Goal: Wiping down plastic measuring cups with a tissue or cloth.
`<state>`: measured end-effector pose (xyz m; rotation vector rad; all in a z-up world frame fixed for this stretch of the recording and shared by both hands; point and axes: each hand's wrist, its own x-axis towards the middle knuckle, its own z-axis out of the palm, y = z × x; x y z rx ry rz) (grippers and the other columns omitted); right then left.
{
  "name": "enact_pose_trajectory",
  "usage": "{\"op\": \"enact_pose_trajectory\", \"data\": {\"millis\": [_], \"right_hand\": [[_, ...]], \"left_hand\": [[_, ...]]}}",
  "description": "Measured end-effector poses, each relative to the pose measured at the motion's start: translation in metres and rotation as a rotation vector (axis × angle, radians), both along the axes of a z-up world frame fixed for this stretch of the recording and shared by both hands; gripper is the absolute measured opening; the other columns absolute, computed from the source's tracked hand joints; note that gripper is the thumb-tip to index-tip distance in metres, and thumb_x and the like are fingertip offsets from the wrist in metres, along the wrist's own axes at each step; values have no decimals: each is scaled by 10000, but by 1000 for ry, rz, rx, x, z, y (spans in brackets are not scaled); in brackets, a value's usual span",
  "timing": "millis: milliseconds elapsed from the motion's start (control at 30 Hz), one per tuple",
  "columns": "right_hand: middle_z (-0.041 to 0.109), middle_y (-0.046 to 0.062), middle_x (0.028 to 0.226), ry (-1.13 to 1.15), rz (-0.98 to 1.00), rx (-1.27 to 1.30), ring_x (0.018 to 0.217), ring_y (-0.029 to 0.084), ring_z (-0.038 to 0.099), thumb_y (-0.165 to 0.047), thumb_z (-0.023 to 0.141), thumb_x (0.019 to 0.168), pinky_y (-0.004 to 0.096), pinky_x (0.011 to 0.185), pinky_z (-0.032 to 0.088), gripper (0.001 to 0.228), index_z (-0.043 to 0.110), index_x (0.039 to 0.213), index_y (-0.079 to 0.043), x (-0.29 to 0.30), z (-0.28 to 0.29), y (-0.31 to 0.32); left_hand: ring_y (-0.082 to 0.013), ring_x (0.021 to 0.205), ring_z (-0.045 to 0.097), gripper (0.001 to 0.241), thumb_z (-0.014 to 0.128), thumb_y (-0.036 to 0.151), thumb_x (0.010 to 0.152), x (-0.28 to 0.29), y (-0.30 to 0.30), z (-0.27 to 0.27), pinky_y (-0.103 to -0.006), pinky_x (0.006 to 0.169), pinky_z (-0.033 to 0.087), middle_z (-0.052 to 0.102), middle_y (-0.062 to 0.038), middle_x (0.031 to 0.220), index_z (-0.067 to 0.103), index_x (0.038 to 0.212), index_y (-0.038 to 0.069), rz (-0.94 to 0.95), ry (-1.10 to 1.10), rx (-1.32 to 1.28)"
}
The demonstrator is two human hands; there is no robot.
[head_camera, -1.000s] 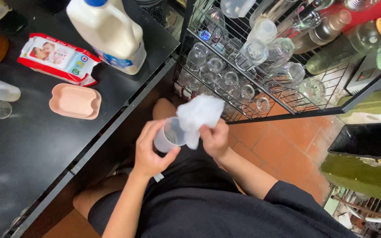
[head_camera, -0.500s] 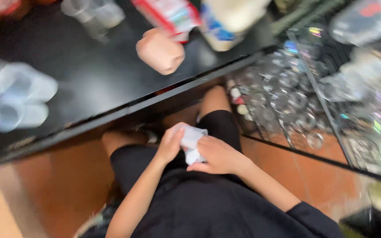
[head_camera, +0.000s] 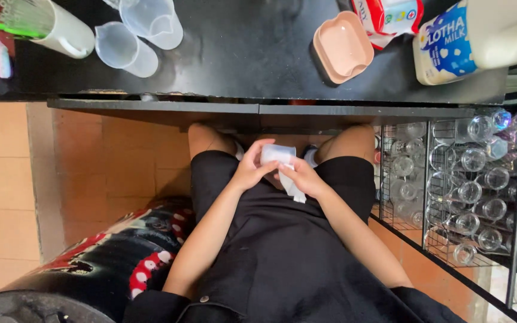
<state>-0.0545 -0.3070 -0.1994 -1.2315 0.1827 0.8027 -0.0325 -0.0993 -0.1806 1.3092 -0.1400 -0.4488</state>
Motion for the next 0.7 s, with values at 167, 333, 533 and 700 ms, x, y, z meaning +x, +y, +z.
{"op": "enact_pose_trajectory", "data": {"millis": [167, 333, 533, 700], "right_hand": [[739, 111, 1102, -641, 129, -399, 999, 199, 684, -207, 659, 1006, 336, 865, 555, 295, 684, 1209, 5, 1, 0, -2], [751, 92, 1141, -583, 129, -288, 1062, 201, 707, -189, 614, 1014, 350, 927, 538, 287, 693, 1213, 2, 5, 3, -7], [746, 110, 1018, -7, 36, -102, 926, 180, 762, -234, 602, 1016, 329, 744, 612, 304, 681, 1232, -36, 12, -18, -18], [748, 86, 1022, -12, -203, -8, 806, 172, 720, -221, 636, 1019, 311, 693, 595, 300, 676, 1230, -11, 10, -26, -19]], "left_hand": [[-130, 907, 618, 472, 589, 357, 1029, 5, -5, -48, -265, 758, 529, 658, -71, 1131, 538, 1381, 46, 30, 205, 90], [-156, 684, 613, 471, 471, 413, 1092, 6, -10, -50, -269, 600, 503, 712, -77, 924, 670, 1223, 6, 15, 386, 363], [-109, 914, 635, 468, 663, 289, 1009, 4, -10, -41, -254, 790, 537, 684, -46, 1084, 556, 1386, 34, 33, 125, 155], [-130, 933, 610, 600, 708, 280, 965, 8, -12, -18, -273, 805, 536, 653, -60, 1131, 490, 1484, 71, -28, -10, 235]]}}
